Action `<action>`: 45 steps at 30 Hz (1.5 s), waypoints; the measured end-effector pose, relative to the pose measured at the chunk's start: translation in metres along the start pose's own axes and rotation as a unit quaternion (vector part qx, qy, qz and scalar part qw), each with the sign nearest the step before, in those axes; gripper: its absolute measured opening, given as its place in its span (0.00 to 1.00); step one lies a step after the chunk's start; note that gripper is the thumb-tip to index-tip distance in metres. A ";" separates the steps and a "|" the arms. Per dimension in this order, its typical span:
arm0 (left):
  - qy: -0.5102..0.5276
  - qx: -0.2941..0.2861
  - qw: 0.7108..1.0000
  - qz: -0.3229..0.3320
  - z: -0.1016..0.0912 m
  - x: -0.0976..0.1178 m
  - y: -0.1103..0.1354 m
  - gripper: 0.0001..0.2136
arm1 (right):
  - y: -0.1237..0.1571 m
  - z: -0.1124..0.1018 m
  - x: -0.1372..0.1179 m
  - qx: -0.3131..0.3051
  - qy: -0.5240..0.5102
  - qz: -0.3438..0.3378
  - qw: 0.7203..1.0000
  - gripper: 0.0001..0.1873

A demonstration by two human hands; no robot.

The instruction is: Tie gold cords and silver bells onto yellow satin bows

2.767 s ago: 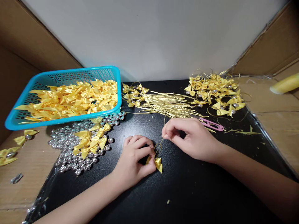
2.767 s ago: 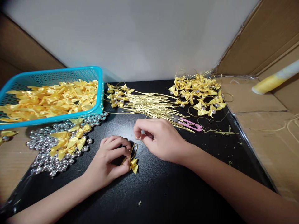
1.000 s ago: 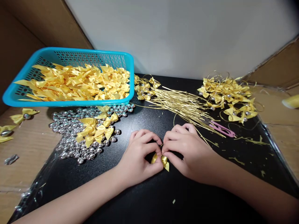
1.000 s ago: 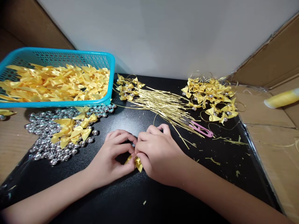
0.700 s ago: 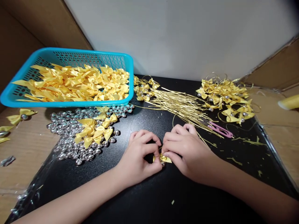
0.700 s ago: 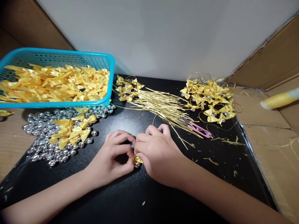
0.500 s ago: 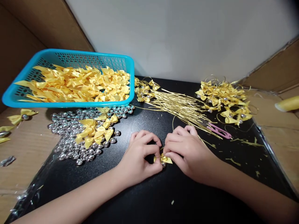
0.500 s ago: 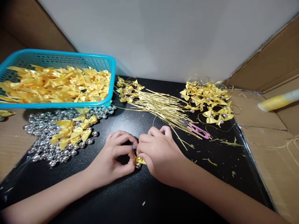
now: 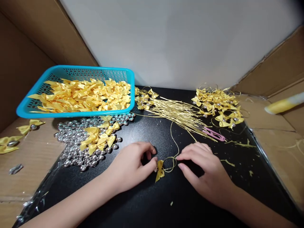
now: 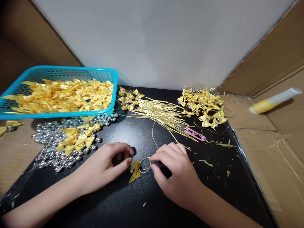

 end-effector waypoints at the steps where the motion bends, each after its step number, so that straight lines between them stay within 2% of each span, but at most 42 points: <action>1: 0.004 -0.012 1.000 -0.015 -0.001 0.002 0.002 0.07 | 0.001 -0.001 0.001 -0.009 0.006 0.005 1.000 0.07; 4: -0.019 -0.010 0.999 -0.039 0.003 0.008 0.012 0.09 | -0.005 0.001 0.002 -0.053 0.028 -0.002 0.998 0.08; 7: -0.063 0.015 0.998 -0.026 0.016 0.012 0.025 0.12 | -0.019 0.008 0.002 -0.155 0.034 -0.035 0.987 0.08; 9: -0.075 0.034 0.997 0.000 0.027 0.012 0.028 0.06 | -0.027 0.013 0.001 -0.212 0.036 -0.050 0.975 0.07; 11: -0.061 0.044 0.997 0.027 0.034 0.010 0.027 0.01 | -0.032 0.018 0.000 -0.242 0.040 -0.055 0.968 0.05; 13: -0.030 0.047 0.997 0.048 0.037 0.007 0.021 0.03 | -0.033 0.021 -0.001 -0.253 0.048 -0.058 0.965 0.02; 16: 0.024 0.049 0.996 0.076 0.034 0.002 0.011 0.05 | -0.031 0.024 0.002 -0.248 0.052 -0.049 0.966 0.03; 21: 0.120 0.144 0.980 0.065 0.022 0.004 -0.002 0.04 | -0.030 0.018 0.014 -0.178 -0.009 0.048 0.983 0.06; 24: 0.146 0.115 0.982 0.045 0.021 0.012 -0.009 0.04 | -0.033 0.015 0.019 -0.153 -0.086 0.095 0.980 0.07; 26: 0.143 0.091 0.985 0.038 0.023 0.017 -0.014 0.06 | -0.035 0.013 0.020 -0.142 -0.119 0.107 0.977 0.06; 29: 0.137 0.088 0.986 0.035 0.025 0.020 -0.021 0.11 | -0.038 0.011 0.020 -0.119 -0.135 0.109 0.978 0.06; 34: 0.160 0.094 0.978 0.090 0.028 0.014 -0.028 0.13 | -0.039 0.007 0.021 -0.072 -0.141 0.084 0.984 0.07; 37: 0.127 0.148 0.970 0.146 0.025 0.013 -0.027 0.13 | -0.037 0.007 0.021 -0.054 -0.209 0.091 0.972 0.02; 38: 0.109 0.180 0.963 0.166 0.023 0.013 -0.026 0.13 | -0.036 0.008 0.021 -0.050 -0.250 0.098 0.962 0.03; 40: 0.068 0.249 0.942 0.213 0.017 0.015 -0.024 0.10 | -0.033 0.012 0.019 -0.055 -0.330 0.108 0.936 0.13; 42: 0.013 0.309 0.911 0.272 0.009 0.017 -0.022 0.07 | -0.031 0.016 0.014 -0.095 -0.369 0.094 0.920 0.21; 43: -0.018 0.335 0.893 0.299 0.005 0.017 -0.021 0.06 | -0.030 0.016 0.010 -0.131 -0.368 0.082 0.917 0.22; 45: -0.078 0.375 0.860 0.337 -0.002 0.016 -0.021 0.05 | -0.028 0.015 0.001 -0.207 -0.335 0.067 0.917 0.16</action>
Point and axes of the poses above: each hand's wrist, its own y-axis away from the middle knuckle, its own z-axis out of the palm, x = y × z, the point moved 2 cm from there along -y, towards the middle knuckle, and after that the axes turned 8 degrees about y, right-handed, at the moved point
